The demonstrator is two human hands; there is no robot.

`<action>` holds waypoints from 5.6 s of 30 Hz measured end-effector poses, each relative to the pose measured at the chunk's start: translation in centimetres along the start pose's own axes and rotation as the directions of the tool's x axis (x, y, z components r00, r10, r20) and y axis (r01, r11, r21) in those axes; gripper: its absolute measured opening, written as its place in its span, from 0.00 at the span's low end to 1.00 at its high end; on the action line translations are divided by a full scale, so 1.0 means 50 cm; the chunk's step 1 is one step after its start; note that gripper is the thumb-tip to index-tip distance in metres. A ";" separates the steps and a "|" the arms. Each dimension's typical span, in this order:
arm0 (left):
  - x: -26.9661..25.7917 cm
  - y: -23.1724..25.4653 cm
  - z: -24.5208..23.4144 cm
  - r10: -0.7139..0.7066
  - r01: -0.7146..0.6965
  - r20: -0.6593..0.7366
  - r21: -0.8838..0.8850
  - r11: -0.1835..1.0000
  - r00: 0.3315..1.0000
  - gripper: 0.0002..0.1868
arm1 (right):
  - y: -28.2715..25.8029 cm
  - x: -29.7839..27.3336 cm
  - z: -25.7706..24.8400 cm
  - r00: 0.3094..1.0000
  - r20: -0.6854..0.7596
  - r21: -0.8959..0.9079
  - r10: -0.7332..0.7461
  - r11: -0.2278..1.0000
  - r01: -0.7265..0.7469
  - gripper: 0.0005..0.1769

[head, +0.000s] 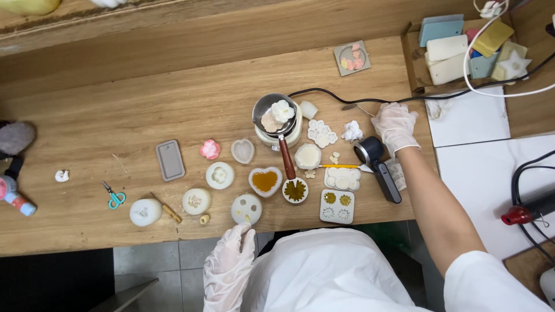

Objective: The person is making candles by pouring melted wax into various flower-shaped molds and assembling them.

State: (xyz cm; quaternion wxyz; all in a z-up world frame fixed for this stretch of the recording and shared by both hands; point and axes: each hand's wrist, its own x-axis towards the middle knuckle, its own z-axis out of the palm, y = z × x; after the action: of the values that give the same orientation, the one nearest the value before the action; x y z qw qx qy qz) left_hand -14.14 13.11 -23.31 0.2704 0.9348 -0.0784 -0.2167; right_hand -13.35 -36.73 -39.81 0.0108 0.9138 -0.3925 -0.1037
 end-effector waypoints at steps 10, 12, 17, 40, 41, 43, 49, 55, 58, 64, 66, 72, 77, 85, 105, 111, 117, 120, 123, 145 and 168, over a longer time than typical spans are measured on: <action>0.087 0.049 0.026 0.097 -0.084 0.141 -0.094 0.992 0.985 0.23 | -0.157 -0.204 -0.336 0.802 -0.442 0.322 -0.402 0.764 0.560 0.18; 0.133 0.068 0.080 0.130 -0.072 0.173 -0.305 0.950 0.976 0.30 | -0.219 -0.221 -0.332 0.748 -0.435 0.113 -0.501 0.794 0.598 0.19; 0.241 0.126 0.162 0.202 0.080 0.346 -0.654 0.752 0.916 0.45 | -0.325 -0.237 -0.272 0.736 -0.302 -0.210 -0.606 0.795 0.569 0.16; 0.325 0.102 0.273 0.374 0.270 0.447 -0.857 0.438 0.812 0.21 | -0.376 -0.199 -0.261 0.826 -0.128 -0.131 -0.548 0.835 0.534 0.12; 0.326 0.103 0.275 0.375 0.270 0.446 -0.858 0.437 0.812 0.21 | -0.372 -0.219 -0.306 0.826 -0.128 -0.132 -0.548 0.835 0.534 0.12; 0.327 0.101 0.281 0.322 0.291 0.460 -0.842 0.455 0.828 0.19 | -0.365 -0.260 -0.392 0.842 -0.230 0.035 -0.488 0.861 0.508 0.15; 0.320 0.109 0.263 0.326 0.322 0.480 -0.842 0.433 0.815 0.21 | -0.354 -0.287 -0.320 0.891 0.011 -0.067 -0.454 0.888 0.454 0.18; 0.317 0.112 0.252 0.346 0.313 0.482 -0.841 0.441 0.805 0.22 | -0.364 -0.257 -0.276 0.855 -0.215 -0.068 -0.472 0.881 0.469 0.15; 0.314 0.106 0.259 0.328 0.292 0.471 -0.834 0.468 0.819 0.22 | -0.358 -0.257 -0.311 0.819 -0.317 -0.025 -0.478 0.868 0.496 0.15; 0.312 0.114 0.247 0.306 0.326 0.498 -0.819 0.471 0.811 0.23 | -0.376 -0.250 -0.317 0.781 -0.371 -0.099 -0.502 0.858 0.504 0.21; 0.311 0.111 0.250 0.301 0.329 0.500 -0.818 0.472 0.812 0.23 | -0.380 -0.226 -0.257 0.787 -0.326 -0.077 -0.524 0.845 0.530 0.23; 0.298 0.115 0.244 0.297 0.327 0.497 -0.818 0.473 0.815 0.24 | -0.355 -0.226 -0.270 0.838 -0.227 0.013 -0.496 0.859 0.512 0.14; 0.300 0.112 0.247 0.267 0.380 0.527 -0.809 0.448 0.807 0.24 | -0.340 -0.277 -0.369 0.883 -0.182 0.102 -0.433 0.885 0.455 0.20; 0.316 0.098 0.275 0.267 0.270 0.475 -0.788 0.553 0.838 0.24 | -0.377 -0.303 -0.198 0.799 -0.306 -0.102 -0.518 0.852 0.513 0.24; 0.296 0.104 0.234 0.283 0.266 0.480 -0.788 0.555 0.830 0.27 | -0.347 -0.275 -0.319 0.834 -0.204 -0.037 -0.512 0.856 0.516 0.11; 0.295 0.113 0.233 0.231 0.291 0.499 -0.757 0.585 0.835 0.27 | -0.365 -0.253 -0.236 0.807 -0.204 -0.068 -0.554 0.830 0.553 0.12; 0.295 0.103 0.234 0.259 0.267 0.479 -0.776 0.571 0.839 0.27 | -0.357 -0.264 -0.312 0.809 -0.335 -0.001 -0.484 0.858 0.513 0.13; 0.297 0.100 0.239 0.286 0.260 0.466 -0.799 0.542 0.837 0.26 | -0.359 -0.234 -0.279 0.825 -0.338 -0.002 -0.453 0.877 0.481 0.13; 0.296 0.103 0.236 0.300 0.250 0.458 -0.807 0.535 0.837 0.26 | -0.363 -0.226 -0.253 0.853 -0.239 -0.029 -0.464 0.882 0.471 0.11; 0.294 0.108 0.234 0.261 0.245 0.442 -0.800 0.547 0.858 0.25 | -0.389 -0.195 -0.284 0.786 -0.102 -0.228 -0.610 0.783 0.579 0.05; 0.300 0.097 0.236 0.238 0.222 0.416 -0.793 0.568 0.878 0.27 | -0.390 -0.185 -0.274 0.803 -0.138 -0.153 -0.580 0.813 0.562 0.12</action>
State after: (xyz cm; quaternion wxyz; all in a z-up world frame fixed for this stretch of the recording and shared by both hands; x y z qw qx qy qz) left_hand -6.15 -0.49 -35.07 0.6460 0.6152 -0.0373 -0.4504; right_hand -2.88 -17.44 -26.69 0.0617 0.9932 -0.0903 -0.0404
